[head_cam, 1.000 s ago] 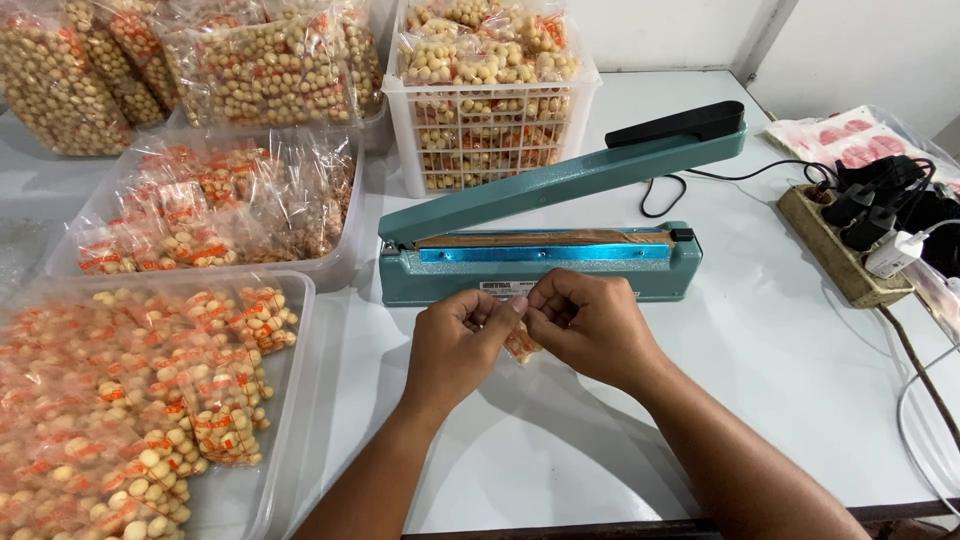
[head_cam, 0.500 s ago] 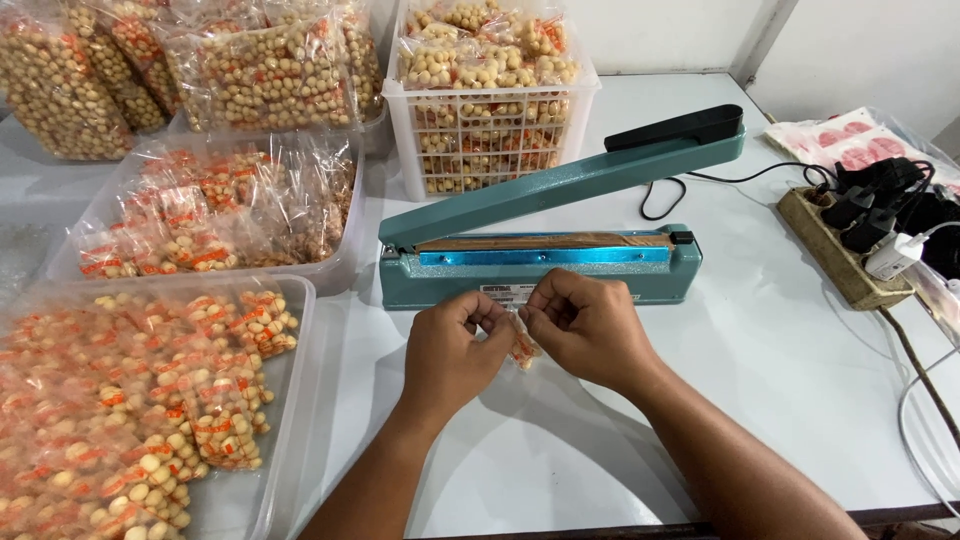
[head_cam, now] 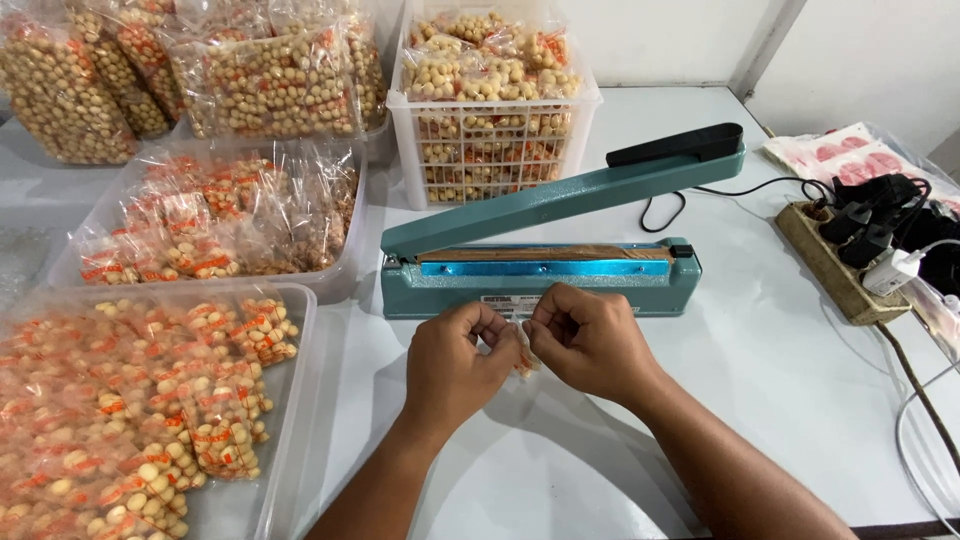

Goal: The person repeatedly places small transparent packets containing round snack items into a teal impulse heat sealer, presses the handle to seal the top, and then removes the sealed packet. The process is repeated for multiple packets throughout the clip.

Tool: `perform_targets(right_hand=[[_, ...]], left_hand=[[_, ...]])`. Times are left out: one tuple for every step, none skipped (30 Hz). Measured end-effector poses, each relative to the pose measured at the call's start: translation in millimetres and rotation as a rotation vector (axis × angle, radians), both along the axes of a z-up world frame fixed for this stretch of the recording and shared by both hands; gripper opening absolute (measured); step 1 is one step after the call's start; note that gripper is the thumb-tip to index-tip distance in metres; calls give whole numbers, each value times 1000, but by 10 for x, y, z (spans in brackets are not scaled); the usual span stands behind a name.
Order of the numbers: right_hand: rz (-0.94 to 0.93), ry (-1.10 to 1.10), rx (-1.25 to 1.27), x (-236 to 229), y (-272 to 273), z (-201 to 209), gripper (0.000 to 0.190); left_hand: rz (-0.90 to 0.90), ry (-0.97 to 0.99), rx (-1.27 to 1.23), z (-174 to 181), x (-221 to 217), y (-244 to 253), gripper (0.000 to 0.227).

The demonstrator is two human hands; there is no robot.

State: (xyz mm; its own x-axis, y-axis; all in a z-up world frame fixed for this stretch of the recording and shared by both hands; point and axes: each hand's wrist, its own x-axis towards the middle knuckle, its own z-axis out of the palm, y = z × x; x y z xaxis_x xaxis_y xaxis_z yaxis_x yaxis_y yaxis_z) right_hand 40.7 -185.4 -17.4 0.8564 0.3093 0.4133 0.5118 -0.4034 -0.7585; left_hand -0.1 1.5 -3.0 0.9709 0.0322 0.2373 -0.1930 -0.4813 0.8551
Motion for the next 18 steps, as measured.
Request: perform_targets(right_hand=[[-1, -3, 0, 16, -5, -6, 6], [-2, -35, -11, 34, -11, -11, 7], [-3, -58, -22, 36, -17, -22, 8], [-3, -54, -23, 15, -20, -29, 8], [-2, -53, -24, 23, -21, -26, 8], [-1, -52, -25, 29, -21, -26, 8], [2, -47, -25, 29, -21, -36, 8], [8, -54, -23, 30, -22, -48, 9], [13, -64, -21, 39, -25, -54, 10], [15, -62, -20, 28, -10, -35, 10], [18, -65, -19, 18, 1, -11, 9], [22, -68, -17, 9, 10, 15, 9], [22, -71, -18, 14, 8, 7, 9], [31, -62, -11, 19, 6, -1, 9], [41, -50, -3, 13, 12, -21, 10], [41, -50, -1, 30, 8, -24, 10], [41, -32, 19, 39, -1, -30, 10], [40, -14, 38, 48, -9, -37, 10]], left_hand=[[-1, -3, 0, 1, 8, -3, 19], [11, -15, -8, 3, 19, -5, 18], [22, -19, -17, 2, 14, -8, 18], [22, -15, -18, -14, 3, -10, 18], [15, -23, -32, -27, 13, -11, 18], [8, -32, -46, -43, 21, -11, 18], [11, -26, -46, -33, 13, -7, 18], [1, 7, -53, -26, 7, -3, 19], [-10, 38, -60, -12, 11, -3, 20], [-9, 40, -59, -24, 15, 11, 20], [-14, 56, -89, -33, 24, 20, 20], [-20, 72, -119, -39, 32, 27, 21], [-20, 69, -120, -33, 33, 29, 21], [-27, 70, -110, -26, 35, 30, 20], [-33, 75, -99, -27, 25, 39, 20], [-32, 75, -97, -27, 29, 40, 20], [-29, 56, -88, -31, 26, 37, 19], [-25, 38, -80, -35, 24, 34, 18]])
